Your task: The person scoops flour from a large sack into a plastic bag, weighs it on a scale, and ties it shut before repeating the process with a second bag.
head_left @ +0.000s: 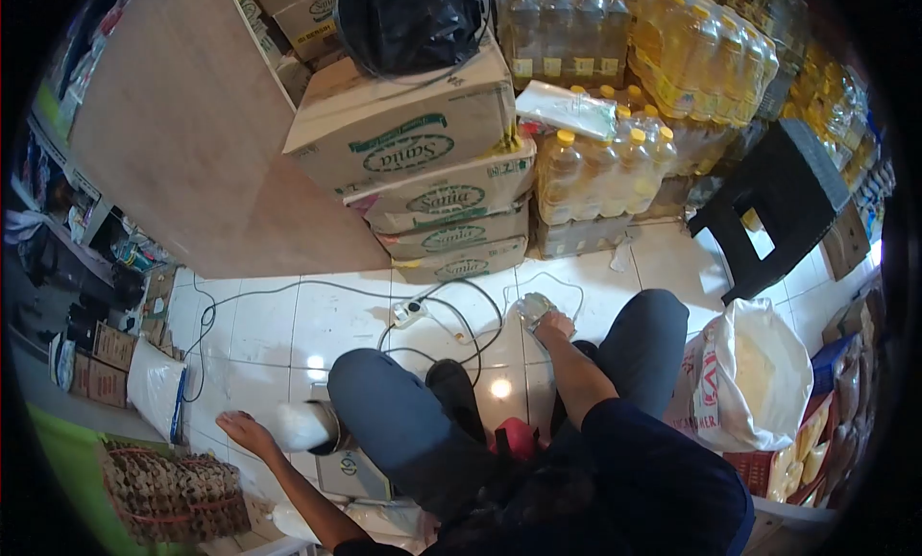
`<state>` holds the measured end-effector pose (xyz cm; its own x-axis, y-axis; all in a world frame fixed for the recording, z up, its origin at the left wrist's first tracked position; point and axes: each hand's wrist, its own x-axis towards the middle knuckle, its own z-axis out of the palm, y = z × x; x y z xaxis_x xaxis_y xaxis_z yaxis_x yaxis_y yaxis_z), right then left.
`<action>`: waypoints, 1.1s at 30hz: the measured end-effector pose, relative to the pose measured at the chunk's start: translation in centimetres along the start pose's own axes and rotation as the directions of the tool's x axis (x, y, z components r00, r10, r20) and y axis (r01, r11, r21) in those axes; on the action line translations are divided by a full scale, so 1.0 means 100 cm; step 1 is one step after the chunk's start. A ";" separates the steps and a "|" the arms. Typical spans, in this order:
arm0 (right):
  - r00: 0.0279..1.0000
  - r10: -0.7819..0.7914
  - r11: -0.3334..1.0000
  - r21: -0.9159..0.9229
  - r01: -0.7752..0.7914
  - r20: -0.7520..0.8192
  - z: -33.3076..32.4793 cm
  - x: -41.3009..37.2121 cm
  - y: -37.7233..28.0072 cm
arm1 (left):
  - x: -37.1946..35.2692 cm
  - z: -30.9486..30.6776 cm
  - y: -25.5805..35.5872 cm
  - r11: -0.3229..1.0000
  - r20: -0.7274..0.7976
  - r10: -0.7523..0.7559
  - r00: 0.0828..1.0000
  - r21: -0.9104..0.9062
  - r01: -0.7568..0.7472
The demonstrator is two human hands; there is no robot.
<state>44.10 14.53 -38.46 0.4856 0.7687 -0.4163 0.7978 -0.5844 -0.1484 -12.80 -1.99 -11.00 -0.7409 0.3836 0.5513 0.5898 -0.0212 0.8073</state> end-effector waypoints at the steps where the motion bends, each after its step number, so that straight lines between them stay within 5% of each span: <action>1: 0.999 -0.030 0.999 -0.040 0.030 -0.014 0.001 -0.003 -0.001 | 0.009 -0.001 0.005 1.000 -0.012 0.005 1.000 -0.031 -0.005; 4: 0.996 -0.074 0.997 -0.018 0.075 0.049 -0.009 -0.007 -0.001 | 0.035 -0.004 0.053 0.992 0.059 0.099 0.993 -0.084 -0.094; 8: 0.996 -0.087 0.994 -0.065 0.085 -0.021 -0.014 -0.011 -0.006 | 0.090 -0.004 0.124 0.974 -0.008 0.220 0.975 0.061 -0.219; 10: 0.997 -0.072 0.997 -0.029 0.072 -0.016 -0.010 -0.012 -0.005 | 0.136 -0.009 0.136 0.929 0.014 0.353 0.936 -0.129 -0.348; 14: 0.999 -0.050 0.985 0.166 0.049 0.002 -0.012 -0.011 0.000 | 0.164 0.021 0.241 0.871 0.001 0.354 0.935 -0.364 -0.329; 18: 1.000 -0.004 0.939 0.344 0.008 -0.011 -0.026 -0.019 0.003 | 0.207 0.048 0.283 0.786 0.146 0.517 0.843 -0.470 -0.401; 22: 0.997 -0.039 0.958 0.283 0.057 -0.069 -0.043 -0.027 0.000 | 0.186 0.089 0.324 0.695 0.127 0.564 0.816 -0.607 -0.386; 26: 0.983 -0.012 0.871 0.481 0.102 -0.186 -0.060 -0.011 -0.036 | 0.130 0.130 0.334 0.680 0.157 0.453 0.878 -0.697 -0.226; 27: 0.988 -0.022 0.828 0.551 0.104 -0.153 -0.082 -0.011 -0.051 | 0.110 0.142 0.331 0.686 0.171 0.420 0.891 -0.703 -0.188; 28: 0.925 -0.091 0.667 0.667 0.332 -0.369 -0.112 -0.030 -0.065 | 0.081 0.151 0.335 0.696 0.197 0.378 0.904 -0.705 -0.138; 31: 0.857 -0.249 0.453 0.728 0.515 -0.451 -0.201 -0.065 -0.090 | 0.004 0.181 0.323 0.773 0.313 0.323 0.893 -0.631 -0.058; 33: 0.761 -0.422 0.338 0.694 0.636 -0.493 -0.248 -0.110 -0.081 | -0.044 0.204 0.301 0.703 0.422 0.357 0.834 -0.709 0.058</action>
<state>41.13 17.25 -10.40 0.2093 0.9596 0.1880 0.3306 0.1115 -0.9372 14.79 14.53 6.51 -0.2718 0.7016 0.6587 0.1433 -0.6473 0.7486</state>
